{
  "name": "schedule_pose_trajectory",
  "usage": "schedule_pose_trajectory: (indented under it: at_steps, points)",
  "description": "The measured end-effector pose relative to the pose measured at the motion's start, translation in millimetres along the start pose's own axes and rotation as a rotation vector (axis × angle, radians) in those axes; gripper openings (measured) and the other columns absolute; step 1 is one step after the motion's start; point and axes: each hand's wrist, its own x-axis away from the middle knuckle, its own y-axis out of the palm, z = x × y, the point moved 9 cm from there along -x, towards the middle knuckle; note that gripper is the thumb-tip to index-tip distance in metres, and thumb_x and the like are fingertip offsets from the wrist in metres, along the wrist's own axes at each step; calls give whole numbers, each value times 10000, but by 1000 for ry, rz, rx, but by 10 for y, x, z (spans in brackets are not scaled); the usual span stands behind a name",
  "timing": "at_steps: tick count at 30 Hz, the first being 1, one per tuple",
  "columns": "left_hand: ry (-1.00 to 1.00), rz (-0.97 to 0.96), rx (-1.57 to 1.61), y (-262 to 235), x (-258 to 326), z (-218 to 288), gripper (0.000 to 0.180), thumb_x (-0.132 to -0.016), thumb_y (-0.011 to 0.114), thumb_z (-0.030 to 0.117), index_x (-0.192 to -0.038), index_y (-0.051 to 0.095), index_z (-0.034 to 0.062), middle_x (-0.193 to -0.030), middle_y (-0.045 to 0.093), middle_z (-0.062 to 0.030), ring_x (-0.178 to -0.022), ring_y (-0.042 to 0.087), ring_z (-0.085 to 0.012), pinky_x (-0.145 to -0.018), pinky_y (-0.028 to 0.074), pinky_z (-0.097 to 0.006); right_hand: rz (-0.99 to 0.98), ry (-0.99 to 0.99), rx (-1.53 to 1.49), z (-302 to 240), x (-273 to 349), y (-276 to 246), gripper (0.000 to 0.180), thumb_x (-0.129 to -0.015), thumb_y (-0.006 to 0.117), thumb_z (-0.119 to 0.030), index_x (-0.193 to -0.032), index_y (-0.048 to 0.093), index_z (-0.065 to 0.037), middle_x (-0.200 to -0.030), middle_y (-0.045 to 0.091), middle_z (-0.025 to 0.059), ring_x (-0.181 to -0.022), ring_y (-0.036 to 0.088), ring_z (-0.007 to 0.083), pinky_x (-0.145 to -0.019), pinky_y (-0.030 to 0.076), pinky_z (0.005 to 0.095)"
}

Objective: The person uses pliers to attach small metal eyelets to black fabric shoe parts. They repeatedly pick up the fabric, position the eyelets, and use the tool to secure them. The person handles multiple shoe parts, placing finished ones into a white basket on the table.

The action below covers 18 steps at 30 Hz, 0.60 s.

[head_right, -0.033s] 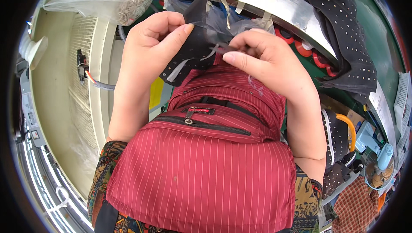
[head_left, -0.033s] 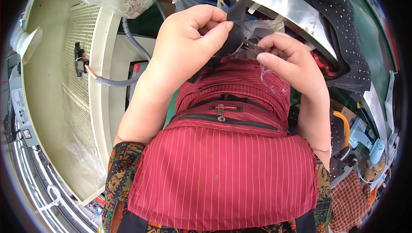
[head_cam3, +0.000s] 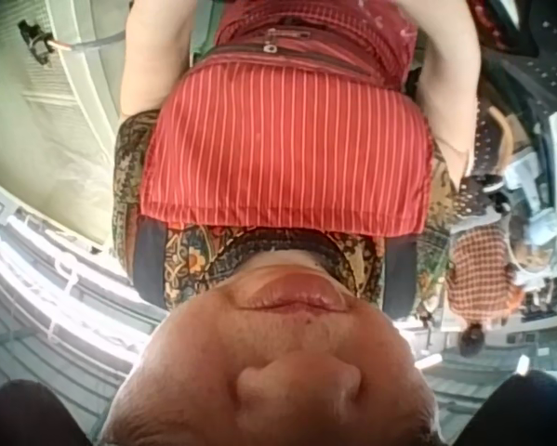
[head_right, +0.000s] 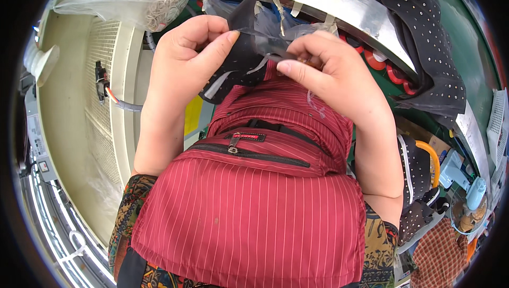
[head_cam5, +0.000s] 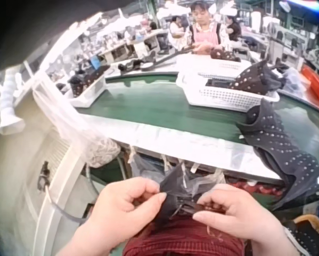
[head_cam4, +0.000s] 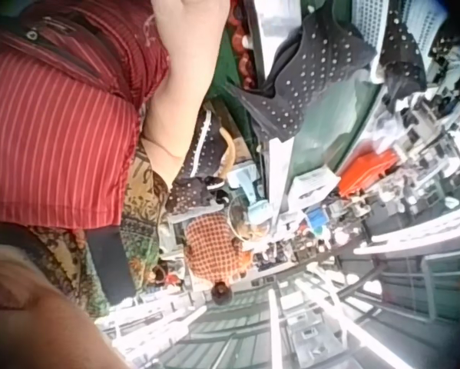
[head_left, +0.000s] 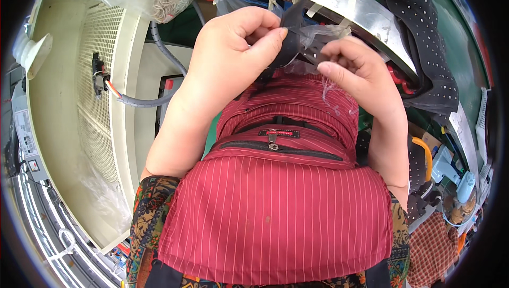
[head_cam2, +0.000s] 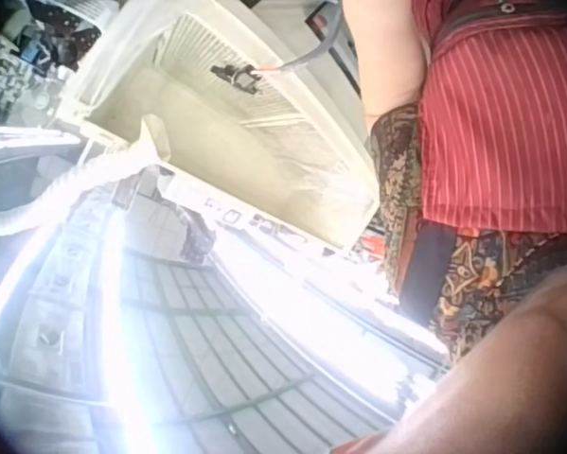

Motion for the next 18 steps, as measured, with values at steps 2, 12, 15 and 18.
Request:
schedule_pose_trajectory:
  at_steps: [2,12,15,18]
  points:
    - [32,-31,-46,30,18,29,69,-847,652,68,-868,618,13,-736,582,51,-664,489,0,-575,375,-158,202,-91,173,-110,7,-135,233,-810,696,-163,-945,612,6,-752,487,36,-665,496,107,-613,417,226]
    - [-168,-157,236,176,0,-92,52,-846,644,72,-872,630,30,-779,609,37,-711,541,-20,-634,428,-169,344,-332,133,-245,56,-200,262,-759,738,-150,-947,621,-11,-777,506,42,-672,493,123,-595,413,250]
    - [-181,-168,262,206,1,-91,54,-847,642,75,-875,631,30,-780,609,38,-717,542,-20,-636,430,-170,323,-355,155,-300,22,-159,270,-752,744,-148,-945,620,-5,-775,509,42,-656,493,119,-586,411,243]
    - [-188,-172,254,221,7,-77,53,-847,643,74,-875,631,30,-779,608,39,-714,540,-20,-634,428,-171,296,-336,140,-305,-4,-139,273,-758,743,-151,-945,617,5,-774,516,40,-647,499,104,-578,409,229]
